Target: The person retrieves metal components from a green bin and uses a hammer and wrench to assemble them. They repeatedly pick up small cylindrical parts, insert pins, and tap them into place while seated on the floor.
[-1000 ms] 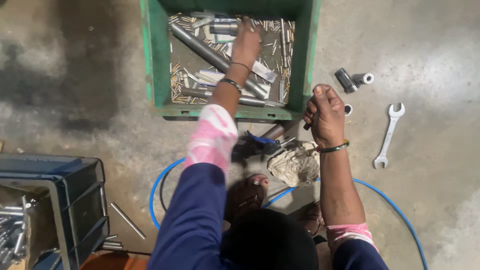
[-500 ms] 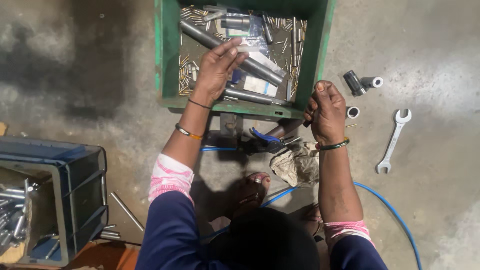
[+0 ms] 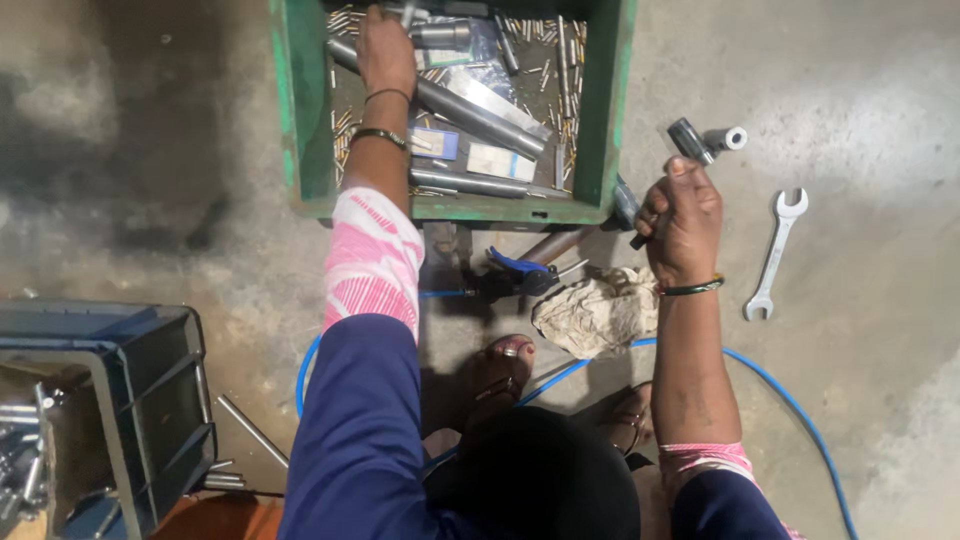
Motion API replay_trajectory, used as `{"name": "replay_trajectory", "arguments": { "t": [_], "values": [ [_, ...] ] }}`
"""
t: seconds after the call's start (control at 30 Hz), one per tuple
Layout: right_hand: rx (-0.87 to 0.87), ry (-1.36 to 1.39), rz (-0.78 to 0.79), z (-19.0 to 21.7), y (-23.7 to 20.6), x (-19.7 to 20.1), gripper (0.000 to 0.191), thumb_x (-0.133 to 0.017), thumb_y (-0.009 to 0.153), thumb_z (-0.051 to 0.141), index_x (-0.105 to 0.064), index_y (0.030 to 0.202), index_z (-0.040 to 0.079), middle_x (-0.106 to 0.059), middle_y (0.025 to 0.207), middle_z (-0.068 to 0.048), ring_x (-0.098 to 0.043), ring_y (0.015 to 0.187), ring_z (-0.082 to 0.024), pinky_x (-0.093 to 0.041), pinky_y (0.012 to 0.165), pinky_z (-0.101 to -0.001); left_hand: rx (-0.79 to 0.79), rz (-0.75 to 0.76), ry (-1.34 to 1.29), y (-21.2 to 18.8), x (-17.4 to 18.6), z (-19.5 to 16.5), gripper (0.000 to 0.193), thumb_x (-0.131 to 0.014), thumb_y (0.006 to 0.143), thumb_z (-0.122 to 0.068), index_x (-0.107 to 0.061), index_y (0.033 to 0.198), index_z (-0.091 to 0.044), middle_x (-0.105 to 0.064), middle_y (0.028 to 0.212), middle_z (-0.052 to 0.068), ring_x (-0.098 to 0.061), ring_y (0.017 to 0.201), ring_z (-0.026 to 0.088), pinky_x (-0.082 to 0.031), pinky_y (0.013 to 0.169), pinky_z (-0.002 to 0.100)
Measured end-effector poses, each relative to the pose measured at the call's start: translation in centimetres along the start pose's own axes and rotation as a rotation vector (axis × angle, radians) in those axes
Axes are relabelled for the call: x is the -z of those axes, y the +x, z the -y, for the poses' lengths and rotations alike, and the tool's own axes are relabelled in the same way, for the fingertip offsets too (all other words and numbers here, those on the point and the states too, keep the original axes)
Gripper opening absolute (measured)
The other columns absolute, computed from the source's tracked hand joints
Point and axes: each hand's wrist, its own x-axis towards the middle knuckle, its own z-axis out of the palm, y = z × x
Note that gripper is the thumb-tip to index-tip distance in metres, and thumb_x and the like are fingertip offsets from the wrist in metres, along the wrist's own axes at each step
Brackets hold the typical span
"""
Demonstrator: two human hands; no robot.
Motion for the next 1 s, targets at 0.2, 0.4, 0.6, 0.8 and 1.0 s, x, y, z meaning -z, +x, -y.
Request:
{"name": "replay_trajectory", "arguments": {
  "t": [0.2,0.4,0.6,0.8,1.0],
  "values": [
    [0.037,0.025,-0.058,0.0,-0.4,1.4,0.031,-0.077,0.106,0.022,-0.051,0.092,0.013,-0.042,0.067,0.002,-0.04,0.054,-0.009,-0.033,0.05,-0.025,0.154,0.214,-0.862,-5.7,4.2,-1.2,0.019,-0.065,0.104,-0.015,-0.074,0.111,-0.001,-0.073,0.095,0.016,-0.071,0.086,0.027,-0.057,0.078,0.039],
    [-0.11,-0.049,0.031,-1.7,-0.5,-3.6,0.015,-0.073,0.099,0.017,-0.061,0.101,0.008,-0.05,0.069,0.003,-0.043,0.052,-0.007,-0.035,0.048,-0.0237,0.525,0.77,-1.758,-15.2,9.9,-5.2,0.032,-0.064,0.099,-0.009,-0.062,0.13,-0.001,-0.075,0.111,0.014,-0.076,0.098,0.022,-0.064,0.088,0.035],
    [-0.096,-0.071,0.181,-2.2,-0.1,-6.4,0.014,-0.071,0.102,0.019,-0.064,0.105,0.007,-0.049,0.068,0.002,-0.045,0.051,-0.008,-0.037,0.048,-0.024,0.288,0.988,-1.693,-16.9,14.4,-6.2,0.035,-0.061,0.109,-0.017,-0.063,0.136,0.005,-0.075,0.112,0.017,-0.075,0.097,0.023,-0.063,0.087,0.036],
    [-0.075,-0.004,-0.009,-2.4,2.8,-4.3,0.033,-0.057,0.11,0.038,-0.054,0.105,0.005,-0.058,0.077,-0.007,-0.063,0.063,-0.021,-0.056,0.058,-0.0364,-0.402,-0.314,-0.356,-12.8,18.0,-1.2,0.047,-0.072,0.087,-0.003,-0.057,0.131,0.003,-0.068,0.119,0.03,-0.064,0.109,0.049,-0.051,0.095,0.051],
    [0.167,-0.432,0.177,-4.4,9.1,-7.1,0.052,-0.065,0.11,0.038,-0.047,0.142,0.002,-0.066,0.09,-0.007,-0.065,0.078,-0.02,-0.057,0.07,-0.0376,-0.176,0.068,-0.522,-10.4,16.0,4.3,0.025,-0.074,0.096,-0.008,-0.071,0.121,-0.004,-0.075,0.116,0.021,-0.07,0.109,0.041,-0.055,0.094,0.047]
  ]
}}
